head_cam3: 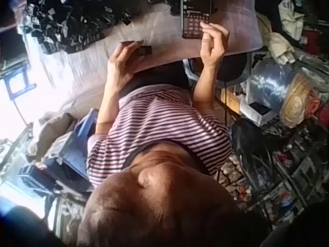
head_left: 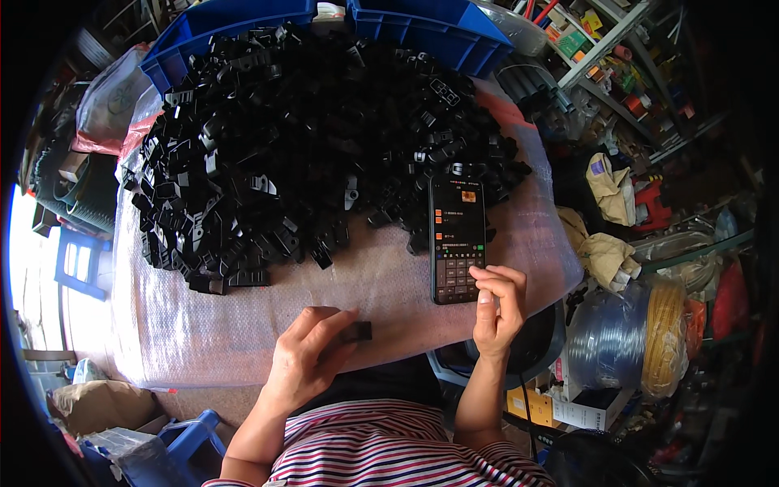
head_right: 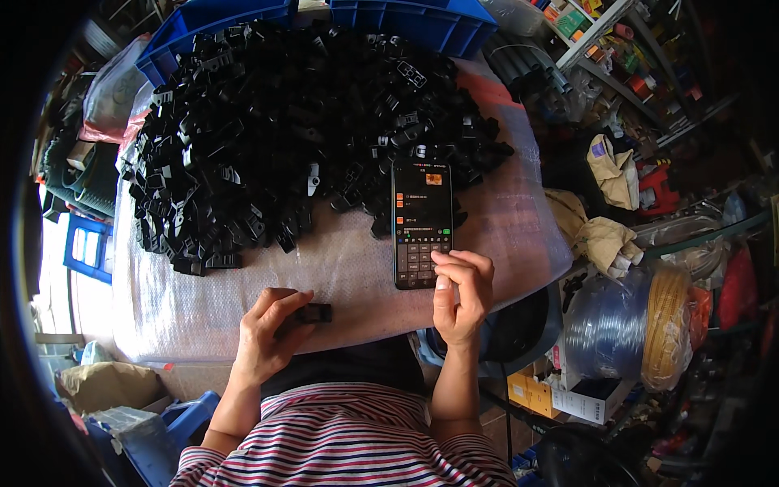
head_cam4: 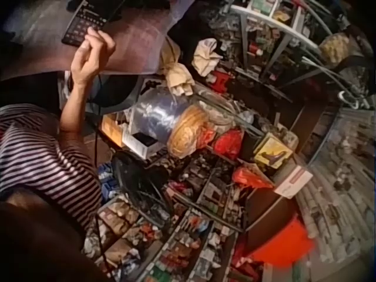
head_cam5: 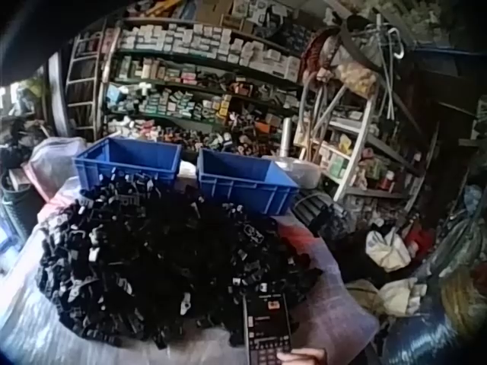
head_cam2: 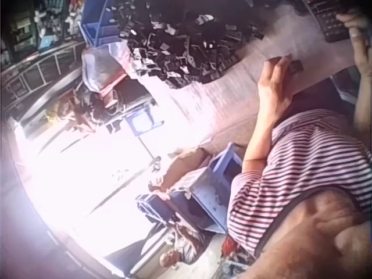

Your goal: Assembling small black plastic components by hand at a workstation.

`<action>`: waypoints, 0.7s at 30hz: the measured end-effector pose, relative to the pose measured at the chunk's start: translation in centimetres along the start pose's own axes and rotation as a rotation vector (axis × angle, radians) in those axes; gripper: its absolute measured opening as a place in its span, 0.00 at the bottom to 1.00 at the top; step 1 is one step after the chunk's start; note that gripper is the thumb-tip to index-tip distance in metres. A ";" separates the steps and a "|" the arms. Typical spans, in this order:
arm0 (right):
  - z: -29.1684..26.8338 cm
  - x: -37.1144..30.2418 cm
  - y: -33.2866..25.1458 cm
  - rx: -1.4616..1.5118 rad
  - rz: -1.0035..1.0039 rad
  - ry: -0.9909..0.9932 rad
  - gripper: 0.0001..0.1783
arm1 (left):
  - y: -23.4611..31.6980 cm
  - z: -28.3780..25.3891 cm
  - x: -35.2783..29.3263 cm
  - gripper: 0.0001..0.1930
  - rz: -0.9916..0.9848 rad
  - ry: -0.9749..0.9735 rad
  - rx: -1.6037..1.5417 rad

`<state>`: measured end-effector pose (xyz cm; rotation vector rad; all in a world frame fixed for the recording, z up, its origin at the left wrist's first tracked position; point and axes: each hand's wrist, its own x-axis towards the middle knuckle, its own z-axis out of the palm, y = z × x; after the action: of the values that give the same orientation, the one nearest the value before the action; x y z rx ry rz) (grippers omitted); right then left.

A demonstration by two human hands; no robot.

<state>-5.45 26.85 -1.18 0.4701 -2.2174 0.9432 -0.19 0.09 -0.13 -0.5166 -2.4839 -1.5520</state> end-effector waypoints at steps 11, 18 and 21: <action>1.6 1.3 -1.0 -0.029 -0.135 -0.235 0.06 | 0.1 0.0 0.0 0.23 -0.002 -0.002 0.007; 0.7 0.9 -0.4 -0.027 -0.052 -0.074 0.05 | 0.0 -0.1 -0.1 0.22 -0.016 0.000 -0.008; 0.2 0.3 0.1 -0.039 -0.007 -0.036 0.05 | 0.0 -0.1 -0.1 0.23 -0.003 -0.004 0.002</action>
<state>-5.79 26.77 -1.10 0.4802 -2.2602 0.8932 -0.15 -0.02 -0.13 -0.5168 -2.4896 -1.5514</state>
